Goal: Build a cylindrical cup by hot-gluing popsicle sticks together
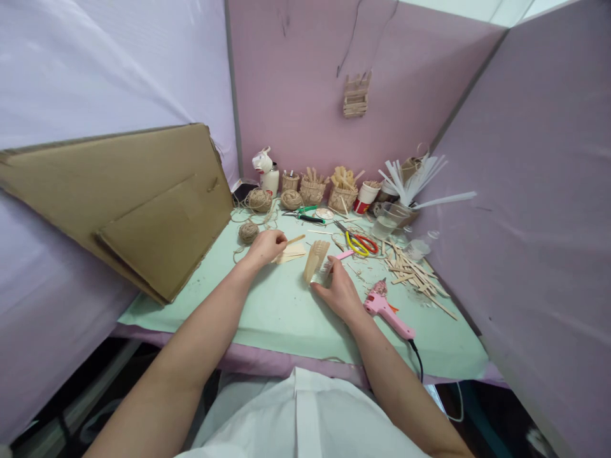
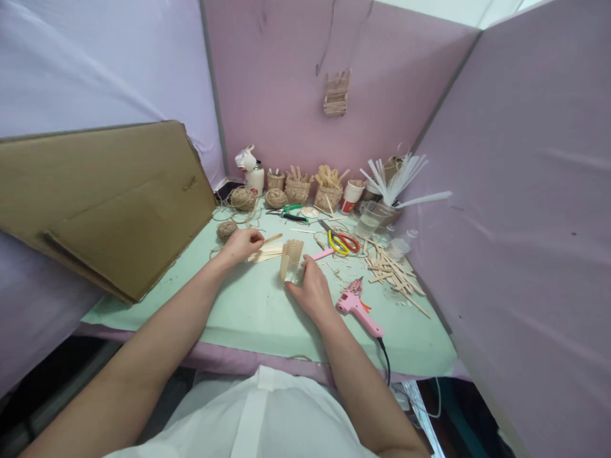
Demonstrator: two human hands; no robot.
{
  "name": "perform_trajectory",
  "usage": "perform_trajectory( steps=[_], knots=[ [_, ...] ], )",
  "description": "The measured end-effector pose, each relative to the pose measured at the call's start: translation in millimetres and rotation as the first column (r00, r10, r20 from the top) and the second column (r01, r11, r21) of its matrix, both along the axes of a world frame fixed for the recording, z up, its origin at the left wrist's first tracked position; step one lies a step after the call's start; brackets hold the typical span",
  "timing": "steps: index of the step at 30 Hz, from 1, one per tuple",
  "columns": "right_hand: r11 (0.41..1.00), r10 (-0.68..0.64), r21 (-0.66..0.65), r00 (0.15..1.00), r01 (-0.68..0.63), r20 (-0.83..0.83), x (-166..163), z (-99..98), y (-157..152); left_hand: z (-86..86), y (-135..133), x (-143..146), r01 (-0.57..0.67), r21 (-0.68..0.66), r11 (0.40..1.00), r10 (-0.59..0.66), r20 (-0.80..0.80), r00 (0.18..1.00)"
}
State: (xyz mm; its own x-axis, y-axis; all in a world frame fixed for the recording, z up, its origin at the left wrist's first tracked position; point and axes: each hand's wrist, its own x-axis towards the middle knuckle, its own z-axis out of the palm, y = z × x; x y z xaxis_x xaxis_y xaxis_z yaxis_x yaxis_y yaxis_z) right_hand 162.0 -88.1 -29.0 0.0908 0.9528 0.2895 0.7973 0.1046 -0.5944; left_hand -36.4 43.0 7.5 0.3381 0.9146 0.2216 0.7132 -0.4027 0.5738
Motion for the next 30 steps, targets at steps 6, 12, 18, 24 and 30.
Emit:
perform_trajectory(
  steps=[6, 12, 18, 24, 30],
  knots=[
    [0.999, -0.003, 0.046, 1.0, 0.002, 0.011, 2, -0.2, 0, -4.6, 5, -2, 0.016, -0.137, 0.99, 0.016, 0.228, 0.974],
    [0.999, 0.001, 0.037, 1.0, -0.001, 0.012, 2, -0.7, 0, -4.2, 5, -4, -0.013, -0.101, 0.995, 0.032, 0.185, 0.982],
    [0.996, -0.018, 0.083, 0.999, 0.015, 0.039, 5, 1.8, -5, 3.1, 1, -4, -0.069, -0.121, 0.99, 0.112, 0.403, 0.908],
    [0.868, -0.087, 0.475, 0.986, 0.146, -0.143, -1, 41.3, -28, 31.5, -29, -8, 0.447, -0.331, 0.831, -0.05, 0.756, 0.653],
    [0.932, 0.121, 0.364, 0.949, -0.007, -0.292, -20, 76.6, -43, 41.0, -62, 1, 0.787, -0.402, 0.467, -0.424, 0.68, 0.599]
  ],
)
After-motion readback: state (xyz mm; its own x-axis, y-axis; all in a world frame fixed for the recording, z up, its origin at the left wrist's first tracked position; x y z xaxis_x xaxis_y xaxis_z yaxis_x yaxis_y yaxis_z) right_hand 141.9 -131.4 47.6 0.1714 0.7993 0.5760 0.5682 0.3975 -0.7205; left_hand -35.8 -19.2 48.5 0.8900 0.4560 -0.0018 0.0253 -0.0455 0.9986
